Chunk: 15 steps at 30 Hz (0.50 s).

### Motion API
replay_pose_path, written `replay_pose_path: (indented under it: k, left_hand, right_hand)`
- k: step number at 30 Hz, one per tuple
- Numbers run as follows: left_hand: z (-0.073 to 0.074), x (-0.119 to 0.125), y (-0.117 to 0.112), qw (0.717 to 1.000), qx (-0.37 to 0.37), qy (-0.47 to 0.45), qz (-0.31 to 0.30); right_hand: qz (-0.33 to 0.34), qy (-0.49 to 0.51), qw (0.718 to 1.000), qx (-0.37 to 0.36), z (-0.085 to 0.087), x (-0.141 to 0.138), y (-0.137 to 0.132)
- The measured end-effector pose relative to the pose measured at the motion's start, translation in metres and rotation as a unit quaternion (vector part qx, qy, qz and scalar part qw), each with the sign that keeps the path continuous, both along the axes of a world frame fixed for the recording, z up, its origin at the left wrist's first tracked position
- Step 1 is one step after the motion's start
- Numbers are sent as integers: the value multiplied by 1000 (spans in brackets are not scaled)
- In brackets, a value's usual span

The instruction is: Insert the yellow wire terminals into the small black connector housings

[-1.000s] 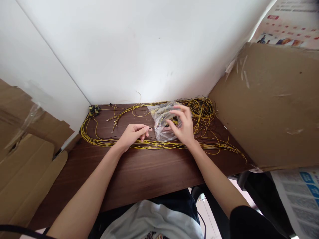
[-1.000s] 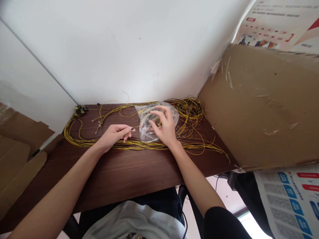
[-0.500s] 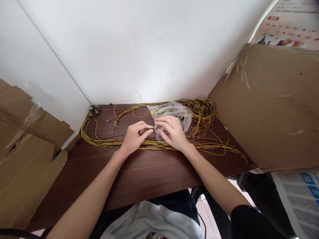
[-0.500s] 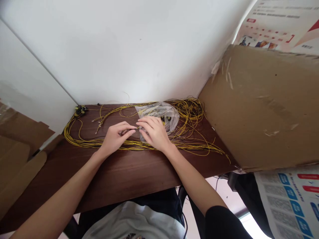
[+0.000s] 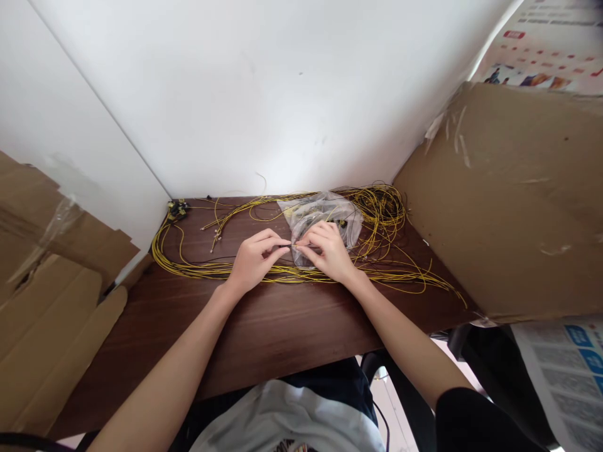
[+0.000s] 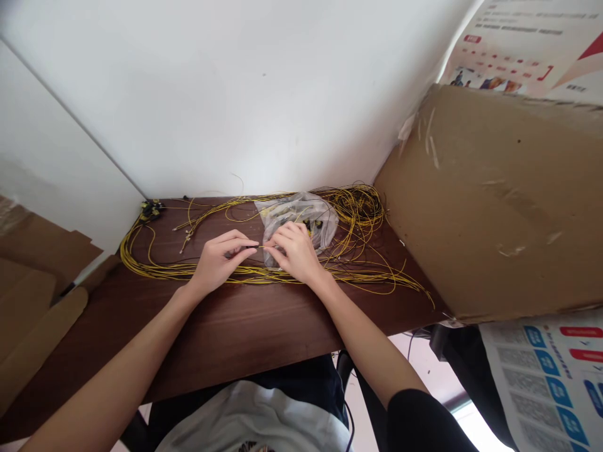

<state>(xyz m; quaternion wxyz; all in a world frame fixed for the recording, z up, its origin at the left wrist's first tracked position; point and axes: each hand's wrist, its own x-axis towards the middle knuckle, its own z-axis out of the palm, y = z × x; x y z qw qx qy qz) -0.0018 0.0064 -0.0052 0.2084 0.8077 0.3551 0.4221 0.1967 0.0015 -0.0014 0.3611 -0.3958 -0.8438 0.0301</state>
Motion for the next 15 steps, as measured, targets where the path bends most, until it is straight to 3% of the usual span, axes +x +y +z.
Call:
replay_pose_path:
  k: [15]
  left_hand:
    - [3, -6, 3, 999, -24, -23, 38]
  right_hand:
    - [-15, 16, 1000, 6, 4, 10, 4]
